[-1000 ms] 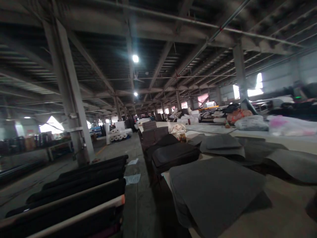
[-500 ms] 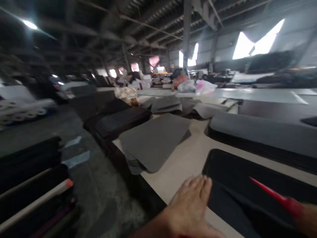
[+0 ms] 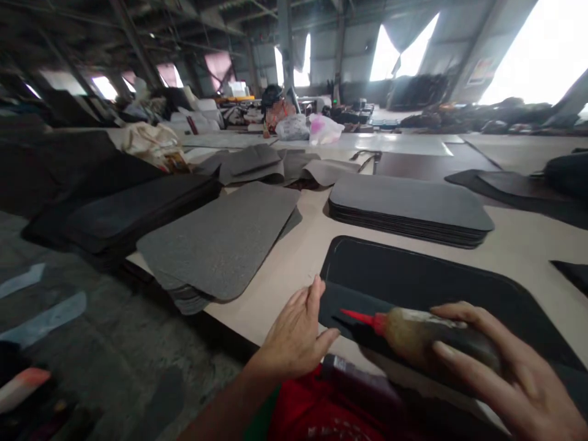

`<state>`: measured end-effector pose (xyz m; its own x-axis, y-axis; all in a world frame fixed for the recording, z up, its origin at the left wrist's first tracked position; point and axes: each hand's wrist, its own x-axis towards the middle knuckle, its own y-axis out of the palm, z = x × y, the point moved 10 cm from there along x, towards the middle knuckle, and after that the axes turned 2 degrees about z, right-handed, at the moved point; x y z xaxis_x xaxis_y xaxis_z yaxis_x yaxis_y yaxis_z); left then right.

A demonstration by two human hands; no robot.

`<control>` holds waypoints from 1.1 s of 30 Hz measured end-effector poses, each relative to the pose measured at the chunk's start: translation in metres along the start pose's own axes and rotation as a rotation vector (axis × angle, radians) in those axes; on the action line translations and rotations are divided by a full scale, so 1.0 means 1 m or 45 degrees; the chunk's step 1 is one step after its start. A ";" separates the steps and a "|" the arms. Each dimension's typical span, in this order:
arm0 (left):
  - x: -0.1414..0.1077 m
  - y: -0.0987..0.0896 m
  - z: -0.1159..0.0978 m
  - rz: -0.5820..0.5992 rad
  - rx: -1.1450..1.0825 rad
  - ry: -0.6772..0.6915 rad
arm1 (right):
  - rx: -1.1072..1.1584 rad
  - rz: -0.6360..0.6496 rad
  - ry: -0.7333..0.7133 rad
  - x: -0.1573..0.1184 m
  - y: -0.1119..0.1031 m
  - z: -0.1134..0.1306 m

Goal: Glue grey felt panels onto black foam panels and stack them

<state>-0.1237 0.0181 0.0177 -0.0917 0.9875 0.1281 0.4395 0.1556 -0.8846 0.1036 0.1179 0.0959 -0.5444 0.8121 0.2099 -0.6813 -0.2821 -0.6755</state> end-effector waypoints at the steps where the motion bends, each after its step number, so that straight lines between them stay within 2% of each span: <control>1: 0.000 -0.001 0.000 -0.007 -0.005 -0.002 | 0.007 0.031 -0.078 0.004 0.006 0.011; 6: 0.001 0.002 0.001 0.051 -0.001 -0.048 | -0.056 0.148 -0.282 0.018 0.033 0.040; 14: 0.000 0.004 0.003 0.065 0.025 -0.034 | -0.150 0.277 -0.379 0.028 0.055 0.060; 22: 0.000 0.004 0.003 0.047 0.053 0.008 | -0.212 0.319 -0.441 0.038 0.058 0.081; 29: 0.000 0.006 0.004 0.063 0.066 -0.007 | -0.181 0.360 -0.375 0.043 0.058 0.074; 33: 0.001 0.004 0.002 0.022 0.081 0.009 | -0.179 0.367 -0.364 0.044 0.060 0.074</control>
<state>-0.1239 0.0201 0.0135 -0.0777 0.9903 0.1154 0.3833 0.1365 -0.9135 0.0027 0.0989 0.1168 -0.8301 0.5303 0.1723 -0.4185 -0.3884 -0.8210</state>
